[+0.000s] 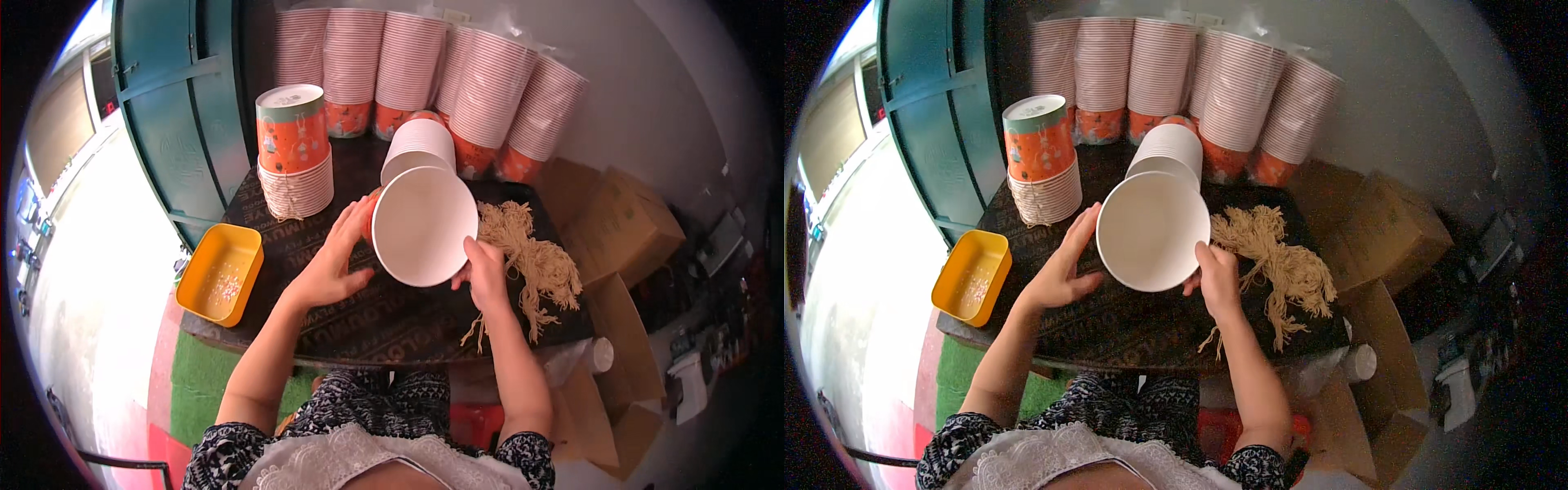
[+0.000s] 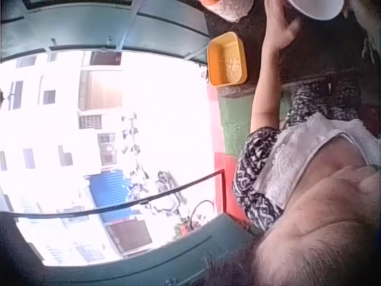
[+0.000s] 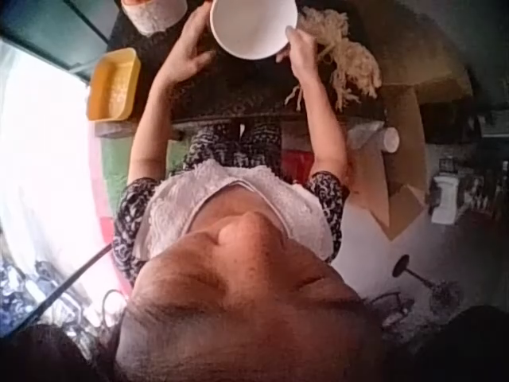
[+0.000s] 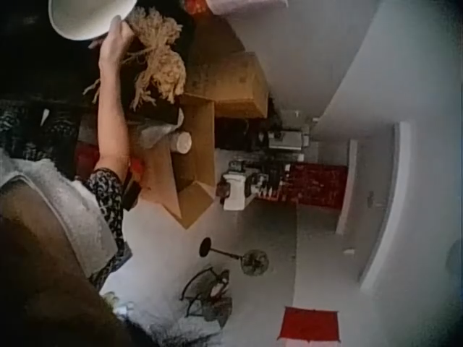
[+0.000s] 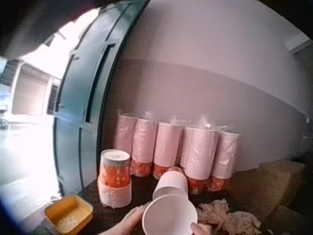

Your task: Attaching strings to the rims of paper buckets.

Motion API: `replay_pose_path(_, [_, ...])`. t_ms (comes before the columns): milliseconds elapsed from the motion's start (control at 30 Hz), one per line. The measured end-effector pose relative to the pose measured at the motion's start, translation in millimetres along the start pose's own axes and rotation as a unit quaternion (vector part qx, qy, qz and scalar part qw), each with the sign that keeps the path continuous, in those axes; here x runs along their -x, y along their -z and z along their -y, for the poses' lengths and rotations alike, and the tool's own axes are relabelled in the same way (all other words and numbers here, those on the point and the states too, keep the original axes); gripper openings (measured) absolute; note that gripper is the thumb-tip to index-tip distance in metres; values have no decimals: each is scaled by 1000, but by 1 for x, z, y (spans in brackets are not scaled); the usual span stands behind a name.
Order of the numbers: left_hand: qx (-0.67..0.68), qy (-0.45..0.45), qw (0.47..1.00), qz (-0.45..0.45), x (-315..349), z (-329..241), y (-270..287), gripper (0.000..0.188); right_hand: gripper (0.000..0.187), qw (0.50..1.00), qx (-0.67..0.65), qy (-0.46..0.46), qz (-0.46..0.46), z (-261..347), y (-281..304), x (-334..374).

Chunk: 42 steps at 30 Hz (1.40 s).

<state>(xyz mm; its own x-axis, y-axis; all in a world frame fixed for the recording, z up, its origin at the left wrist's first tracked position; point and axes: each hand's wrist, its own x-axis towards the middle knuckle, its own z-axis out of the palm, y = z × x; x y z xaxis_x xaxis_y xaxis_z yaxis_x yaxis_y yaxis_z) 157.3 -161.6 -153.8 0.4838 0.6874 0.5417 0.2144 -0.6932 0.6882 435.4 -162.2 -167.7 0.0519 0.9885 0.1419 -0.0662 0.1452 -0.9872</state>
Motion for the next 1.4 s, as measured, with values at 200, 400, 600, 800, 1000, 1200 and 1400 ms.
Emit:
replay_pose_path(200, [-134, 3, 991, -16, 17, -18, 4, 119, 39, 998, -9, -48, 39, 6, -11, 35])
replay_pose_path(400, [84, 54, 994, -35, 29, -10, 8, 104, 31, 997, 67, 17, 20, 9, -29, 57])
replay_pose_path(600, [81, 56, 994, -49, 27, -3, 6, 86, 45, 977, 188, 45, 90, -10, -28, 69])
replay_pose_path(800, [-180, 49, 982, -26, 7, -11, 12, 63, 46, 937, 245, 10, 251, -26, -31, 77])
replay_pose_path(1000, [-334, 5, 941, -62, -2, -14, -7, 47, 31, 891, 389, 126, 197, -20, -50, 82])
replay_pose_path(1200, [-364, 1, 928, -84, -5, -11, -13, 46, 18, 964, 143, 204, 97, -30, -60, 78])
replay_pose_path(1400, [-300, -34, 927, -222, -1, -15, -23, 29, 22, 977, -184, 58, 95, -44, -79, 76])
